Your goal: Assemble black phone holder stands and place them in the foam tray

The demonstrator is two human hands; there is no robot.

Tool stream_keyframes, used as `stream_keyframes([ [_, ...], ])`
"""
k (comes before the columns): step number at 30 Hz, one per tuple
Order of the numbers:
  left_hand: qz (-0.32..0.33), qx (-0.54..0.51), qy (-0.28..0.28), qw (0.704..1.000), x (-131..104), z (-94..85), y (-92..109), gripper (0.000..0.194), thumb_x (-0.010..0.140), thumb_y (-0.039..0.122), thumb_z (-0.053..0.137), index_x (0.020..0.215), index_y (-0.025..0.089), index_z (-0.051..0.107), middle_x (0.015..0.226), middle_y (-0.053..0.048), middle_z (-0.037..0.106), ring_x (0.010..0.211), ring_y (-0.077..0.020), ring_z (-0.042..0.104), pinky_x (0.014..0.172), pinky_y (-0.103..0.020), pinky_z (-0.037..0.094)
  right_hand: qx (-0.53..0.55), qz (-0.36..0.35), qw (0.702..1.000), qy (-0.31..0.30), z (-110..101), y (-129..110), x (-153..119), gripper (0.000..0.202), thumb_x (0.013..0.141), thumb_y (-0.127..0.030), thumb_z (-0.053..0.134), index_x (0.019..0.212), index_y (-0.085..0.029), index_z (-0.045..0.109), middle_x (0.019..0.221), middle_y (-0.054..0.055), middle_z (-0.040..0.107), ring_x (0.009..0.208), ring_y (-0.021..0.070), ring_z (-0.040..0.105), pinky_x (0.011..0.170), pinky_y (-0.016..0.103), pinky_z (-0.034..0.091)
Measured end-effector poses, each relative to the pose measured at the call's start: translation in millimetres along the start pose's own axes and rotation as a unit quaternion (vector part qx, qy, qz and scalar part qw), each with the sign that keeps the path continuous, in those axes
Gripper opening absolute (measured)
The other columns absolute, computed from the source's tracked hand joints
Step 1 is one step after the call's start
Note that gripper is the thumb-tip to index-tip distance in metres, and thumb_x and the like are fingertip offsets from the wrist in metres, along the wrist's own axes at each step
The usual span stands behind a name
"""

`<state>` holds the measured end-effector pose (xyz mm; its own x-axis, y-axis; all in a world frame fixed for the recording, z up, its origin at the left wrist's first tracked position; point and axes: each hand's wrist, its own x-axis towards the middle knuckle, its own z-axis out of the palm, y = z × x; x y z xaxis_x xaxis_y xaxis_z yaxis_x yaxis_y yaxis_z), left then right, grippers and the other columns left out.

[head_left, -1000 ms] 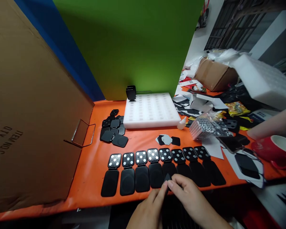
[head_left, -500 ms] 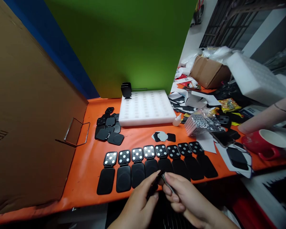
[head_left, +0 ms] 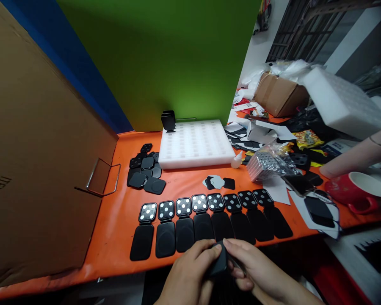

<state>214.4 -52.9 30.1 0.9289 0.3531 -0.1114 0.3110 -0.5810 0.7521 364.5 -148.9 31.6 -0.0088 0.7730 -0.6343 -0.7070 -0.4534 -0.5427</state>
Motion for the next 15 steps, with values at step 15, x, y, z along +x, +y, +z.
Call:
stream_keyframes([
  [15,-0.085,-0.26,0.171,0.946,17,5.7,4,0.016,0.084,0.02,0.044,0.091,0.019,0.058,0.083,-0.002,0.06,0.08,-0.0156,0.057,0.074,-0.026,0.046,0.144,-0.031,0.989,-0.011,13,11,4,0.033,0.086,-0.042,0.044,0.075,-0.012,0.055,0.058,-0.004,0.04,0.043,0.0016,0.027,0.037,0.014,0.018],
])
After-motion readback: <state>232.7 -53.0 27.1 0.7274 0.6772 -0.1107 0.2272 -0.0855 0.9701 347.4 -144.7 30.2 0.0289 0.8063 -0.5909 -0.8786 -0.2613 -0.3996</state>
